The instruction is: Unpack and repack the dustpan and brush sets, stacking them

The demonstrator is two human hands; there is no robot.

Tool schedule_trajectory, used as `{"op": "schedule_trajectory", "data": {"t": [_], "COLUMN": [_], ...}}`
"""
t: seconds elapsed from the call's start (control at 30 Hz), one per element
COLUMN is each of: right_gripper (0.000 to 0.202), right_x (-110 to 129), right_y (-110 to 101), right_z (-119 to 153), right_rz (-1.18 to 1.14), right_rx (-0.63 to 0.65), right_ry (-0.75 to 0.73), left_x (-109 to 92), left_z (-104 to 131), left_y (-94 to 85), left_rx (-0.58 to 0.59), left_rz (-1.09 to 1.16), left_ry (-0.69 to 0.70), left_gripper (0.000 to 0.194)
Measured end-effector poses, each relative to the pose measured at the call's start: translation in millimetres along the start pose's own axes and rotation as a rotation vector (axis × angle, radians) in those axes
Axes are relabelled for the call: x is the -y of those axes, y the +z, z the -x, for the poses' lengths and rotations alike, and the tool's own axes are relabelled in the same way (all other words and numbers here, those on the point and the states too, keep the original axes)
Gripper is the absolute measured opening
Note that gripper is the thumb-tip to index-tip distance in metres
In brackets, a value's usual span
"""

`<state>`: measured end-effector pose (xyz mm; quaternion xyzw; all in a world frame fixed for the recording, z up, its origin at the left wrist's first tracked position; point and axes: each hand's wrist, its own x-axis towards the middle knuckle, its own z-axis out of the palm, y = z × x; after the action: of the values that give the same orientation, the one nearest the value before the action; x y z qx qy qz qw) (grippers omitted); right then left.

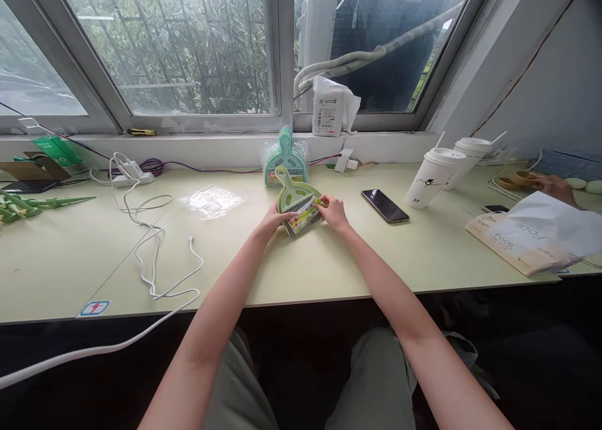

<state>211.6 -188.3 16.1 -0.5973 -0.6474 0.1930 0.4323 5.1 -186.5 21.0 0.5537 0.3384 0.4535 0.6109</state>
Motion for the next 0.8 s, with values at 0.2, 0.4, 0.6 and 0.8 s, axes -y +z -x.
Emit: {"op": "schedule_trajectory", "data": {"t": [0.2, 0.4, 0.6, 0.8], "right_gripper": [0.022, 0.057, 0.053, 0.024], "right_x": [4.4, 11.5, 18.4, 25.0], "right_y": [-3.5, -7.0, 9.3, 26.2], "right_z": [0.1, 5.4, 7.5, 14.5], "right_rz": [0.359, 0.312, -0.344, -0.933], "right_rx": [-0.006, -0.231, -0.137, 0.283], "right_ry": [0.019, -0.012, 0.174, 0.285], "left_x": [1.8, -2.6, -9.5, -9.1], "left_z": [-2.6, -0.6, 2.7, 1.0], "left_y": [-0.4, 1.0, 1.9, -4.9], "left_rx": [-0.036, -0.105, -0.156, -0.091], "left_rz": [0.026, 0.067, 0.116, 0.113], "left_ry": [0.076, 0.104, 0.158, 0.087], "left_gripper": [0.074, 0.072, 0.074, 0.069]}}
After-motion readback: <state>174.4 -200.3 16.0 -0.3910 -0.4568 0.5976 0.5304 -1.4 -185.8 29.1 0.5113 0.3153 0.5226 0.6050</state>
